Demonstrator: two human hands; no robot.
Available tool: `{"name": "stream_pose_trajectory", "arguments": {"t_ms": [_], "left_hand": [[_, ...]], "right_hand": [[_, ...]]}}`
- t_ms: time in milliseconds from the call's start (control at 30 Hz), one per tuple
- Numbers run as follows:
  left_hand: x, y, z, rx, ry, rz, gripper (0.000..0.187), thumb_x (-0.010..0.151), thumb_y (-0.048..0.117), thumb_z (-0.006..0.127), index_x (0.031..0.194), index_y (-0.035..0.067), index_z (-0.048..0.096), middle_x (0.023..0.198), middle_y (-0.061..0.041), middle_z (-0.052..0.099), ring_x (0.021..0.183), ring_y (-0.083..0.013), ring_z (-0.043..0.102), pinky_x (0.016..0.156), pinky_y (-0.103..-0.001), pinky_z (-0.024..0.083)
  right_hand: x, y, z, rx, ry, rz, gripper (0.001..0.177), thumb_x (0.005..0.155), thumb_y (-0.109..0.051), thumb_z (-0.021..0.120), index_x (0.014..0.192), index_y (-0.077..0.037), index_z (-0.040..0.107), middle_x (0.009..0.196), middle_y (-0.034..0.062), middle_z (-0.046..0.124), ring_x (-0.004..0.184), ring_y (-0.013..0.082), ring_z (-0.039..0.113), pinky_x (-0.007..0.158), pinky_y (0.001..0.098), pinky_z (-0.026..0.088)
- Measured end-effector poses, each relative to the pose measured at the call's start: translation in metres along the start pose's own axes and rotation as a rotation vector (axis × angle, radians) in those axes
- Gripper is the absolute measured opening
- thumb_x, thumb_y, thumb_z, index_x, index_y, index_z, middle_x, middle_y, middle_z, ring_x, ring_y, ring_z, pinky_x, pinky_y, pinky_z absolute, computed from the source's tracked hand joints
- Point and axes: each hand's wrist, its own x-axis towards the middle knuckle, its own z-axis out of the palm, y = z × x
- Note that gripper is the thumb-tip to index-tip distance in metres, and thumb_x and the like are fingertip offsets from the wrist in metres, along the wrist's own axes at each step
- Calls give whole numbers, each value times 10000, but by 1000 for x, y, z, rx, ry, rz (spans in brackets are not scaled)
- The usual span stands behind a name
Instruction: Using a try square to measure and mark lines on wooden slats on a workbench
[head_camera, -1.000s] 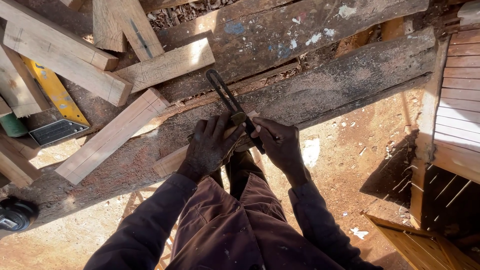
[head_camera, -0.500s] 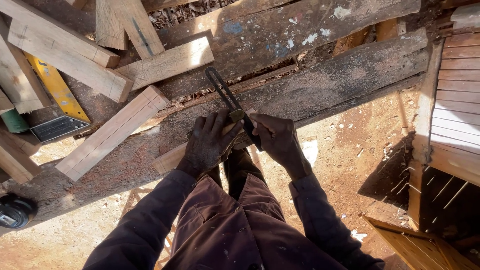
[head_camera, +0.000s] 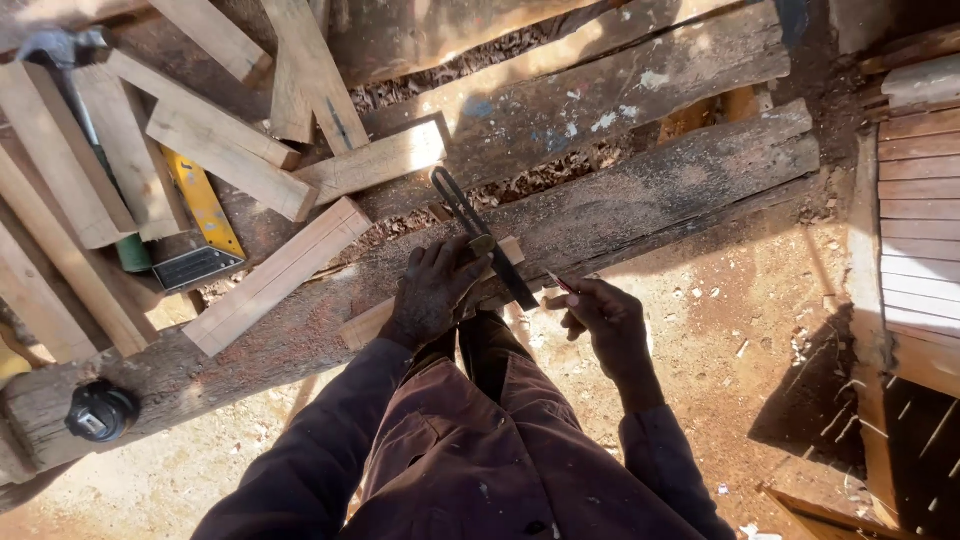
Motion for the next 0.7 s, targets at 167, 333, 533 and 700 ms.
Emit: {"name": "stream_pose_trajectory", "arguments": {"t_ms": [167, 333, 533, 700], "left_hand": [[13, 49, -21, 13, 50, 9, 408, 994, 175, 560, 1388, 198, 659, 1209, -184, 610, 1010, -409, 636, 698, -457, 484], [52, 132, -41, -890, -22, -428, 320, 967, 29, 650, 1274, 62, 732, 1201, -249, 702, 1120, -490, 675, 844, -479, 599], [65, 149, -54, -1542, -599, -882, 553, 915, 56, 738, 1387, -116, 507, 928, -301, 728, 769, -351, 774, 587, -366, 617], [69, 118, -62, -1743, -955, -699, 681, 978, 179, 662, 1511, -105, 349, 1066, -329, 715, 899, -417, 745, 735, -422, 650]], "right_hand": [[-18, -1, -36, 210, 86, -3, 161, 927, -96, 579, 1050, 7, 571, 842, 241, 761, 524, 219, 684, 478, 217, 356], [-33, -6, -66, 260, 213, -99, 118, 801, 45, 527, 894, -25, 538, 746, 186, 660, 376, 76, 353, 360, 196, 220], [-75, -36, -54, 175, -28, -299, 114, 963, -14, 596, 872, 30, 650, 521, 15, 464, 362, -4, 312, 347, 119, 234], [-95, -30, -33, -44, 55, -65, 150, 842, -85, 786, 962, 4, 787, 536, 22, 512, 471, 83, 295, 444, 234, 232]]}}
